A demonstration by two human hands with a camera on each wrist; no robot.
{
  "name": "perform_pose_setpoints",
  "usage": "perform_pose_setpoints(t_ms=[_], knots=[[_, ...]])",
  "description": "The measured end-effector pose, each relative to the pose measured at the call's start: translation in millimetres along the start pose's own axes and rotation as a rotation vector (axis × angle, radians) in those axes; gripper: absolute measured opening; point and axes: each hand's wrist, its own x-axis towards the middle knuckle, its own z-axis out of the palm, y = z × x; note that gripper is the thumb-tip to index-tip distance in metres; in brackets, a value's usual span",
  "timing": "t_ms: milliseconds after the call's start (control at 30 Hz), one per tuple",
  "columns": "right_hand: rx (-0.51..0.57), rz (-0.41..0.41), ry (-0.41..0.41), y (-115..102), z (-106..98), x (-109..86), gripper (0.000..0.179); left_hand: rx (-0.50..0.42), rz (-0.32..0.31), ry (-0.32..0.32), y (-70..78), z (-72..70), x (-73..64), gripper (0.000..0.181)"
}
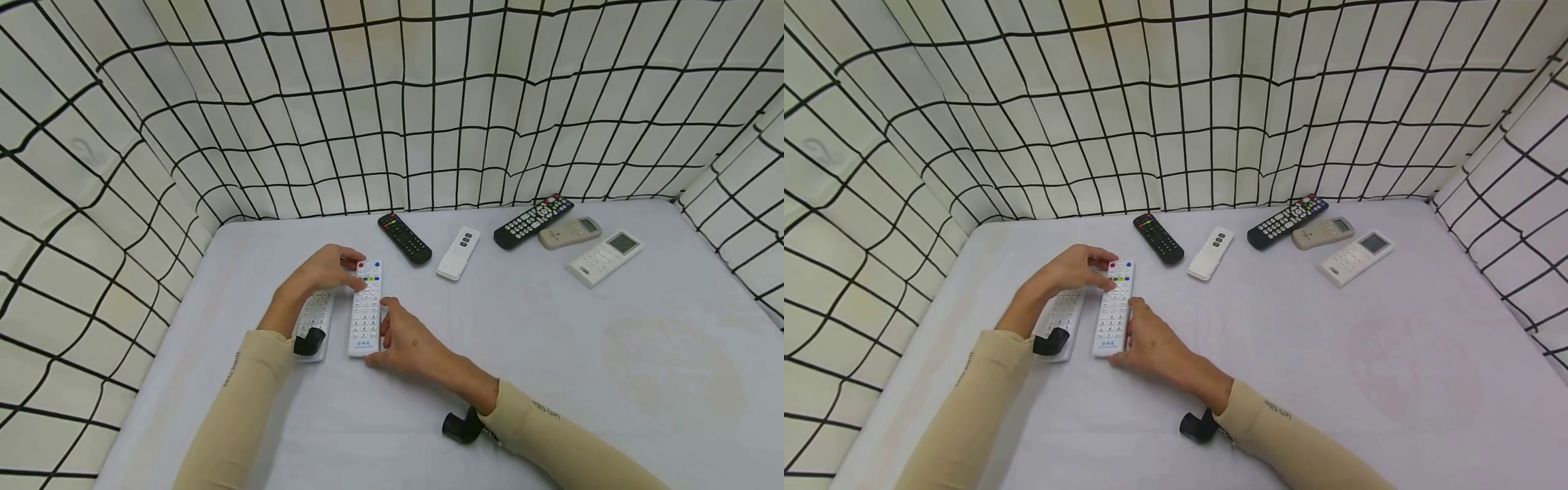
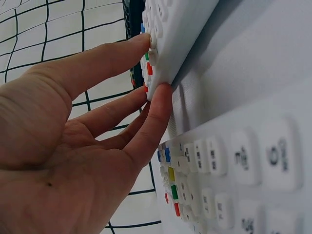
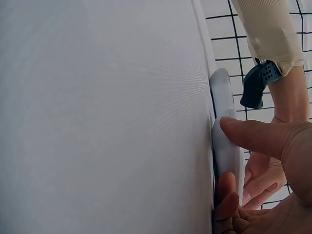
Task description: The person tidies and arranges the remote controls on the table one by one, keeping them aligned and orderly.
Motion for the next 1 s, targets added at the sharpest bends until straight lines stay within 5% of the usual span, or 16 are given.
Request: perform_pose_setpoints(t_ms=[667, 1000], knots=[[0.026, -0.001, -0.036, 2.0, -9.0, -1.6, 0.097, 0.028, -0.021, 0.026, 5.8, 3.4, -3.7, 0.069], [0.067, 0.042, 0.099, 9.5, -26.3, 1.9, 0.068, 0.017, -0.028, 0.07, 14.0, 0.7, -5.0, 0.064]])
